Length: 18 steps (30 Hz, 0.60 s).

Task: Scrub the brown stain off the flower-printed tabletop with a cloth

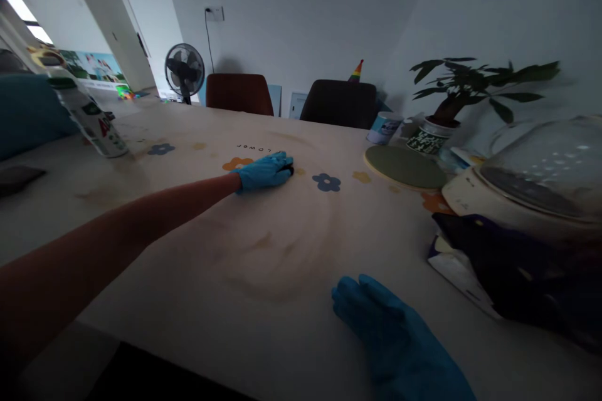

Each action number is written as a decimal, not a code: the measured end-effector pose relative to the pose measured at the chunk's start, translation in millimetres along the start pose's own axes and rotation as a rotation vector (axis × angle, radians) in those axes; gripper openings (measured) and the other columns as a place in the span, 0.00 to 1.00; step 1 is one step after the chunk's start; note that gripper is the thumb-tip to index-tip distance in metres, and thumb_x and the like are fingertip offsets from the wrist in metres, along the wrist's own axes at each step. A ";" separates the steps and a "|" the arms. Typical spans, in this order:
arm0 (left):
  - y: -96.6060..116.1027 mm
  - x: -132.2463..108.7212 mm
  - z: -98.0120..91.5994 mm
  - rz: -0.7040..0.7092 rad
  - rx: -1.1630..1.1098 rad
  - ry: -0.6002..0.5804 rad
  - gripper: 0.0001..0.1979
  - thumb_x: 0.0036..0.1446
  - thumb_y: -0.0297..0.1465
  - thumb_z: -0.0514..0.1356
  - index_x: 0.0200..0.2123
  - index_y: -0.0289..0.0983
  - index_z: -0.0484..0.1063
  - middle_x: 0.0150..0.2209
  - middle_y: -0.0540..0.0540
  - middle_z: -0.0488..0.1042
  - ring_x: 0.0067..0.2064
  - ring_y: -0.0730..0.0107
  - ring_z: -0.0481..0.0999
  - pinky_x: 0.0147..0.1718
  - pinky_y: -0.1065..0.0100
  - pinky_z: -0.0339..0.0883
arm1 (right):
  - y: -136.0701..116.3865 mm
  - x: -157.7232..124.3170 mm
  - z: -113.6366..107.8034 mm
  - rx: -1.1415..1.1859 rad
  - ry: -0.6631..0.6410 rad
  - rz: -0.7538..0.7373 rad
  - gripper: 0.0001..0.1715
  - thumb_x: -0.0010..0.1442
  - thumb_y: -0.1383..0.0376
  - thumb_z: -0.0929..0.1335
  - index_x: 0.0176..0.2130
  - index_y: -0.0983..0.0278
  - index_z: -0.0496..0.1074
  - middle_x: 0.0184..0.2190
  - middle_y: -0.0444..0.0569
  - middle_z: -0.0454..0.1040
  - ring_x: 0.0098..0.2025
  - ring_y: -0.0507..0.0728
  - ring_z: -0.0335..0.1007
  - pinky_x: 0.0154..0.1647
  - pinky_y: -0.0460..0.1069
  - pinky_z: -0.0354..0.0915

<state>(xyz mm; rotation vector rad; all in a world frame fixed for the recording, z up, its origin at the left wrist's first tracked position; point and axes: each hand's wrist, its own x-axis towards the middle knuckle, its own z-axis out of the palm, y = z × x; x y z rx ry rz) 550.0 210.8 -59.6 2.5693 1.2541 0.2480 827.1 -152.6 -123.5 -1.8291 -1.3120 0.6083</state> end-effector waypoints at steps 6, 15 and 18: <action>27.8 -90.2 -0.8 0.216 -0.079 -0.121 0.37 0.82 0.48 0.51 0.84 0.35 0.60 0.86 0.38 0.52 0.86 0.48 0.52 0.86 0.52 0.42 | -9.1 7.4 4.1 0.076 -0.062 0.032 0.33 0.71 0.41 0.71 0.64 0.55 0.86 0.69 0.48 0.80 0.73 0.77 0.74 0.79 0.66 0.67; 35.1 -203.3 0.0 0.303 -0.170 -0.163 0.37 0.79 0.50 0.56 0.84 0.46 0.62 0.86 0.44 0.51 0.86 0.48 0.52 0.86 0.48 0.44 | -30.2 9.5 -2.3 0.072 -0.034 -0.051 0.29 0.67 0.44 0.75 0.60 0.55 0.87 0.66 0.50 0.83 0.73 0.81 0.73 0.74 0.68 0.76; 33.1 -226.0 -1.4 0.268 -0.161 -0.142 0.36 0.79 0.50 0.56 0.84 0.49 0.62 0.86 0.46 0.51 0.86 0.47 0.53 0.86 0.47 0.46 | -22.4 9.9 2.1 0.089 -0.049 -0.071 0.28 0.70 0.46 0.75 0.63 0.54 0.85 0.69 0.48 0.81 0.74 0.79 0.72 0.78 0.69 0.71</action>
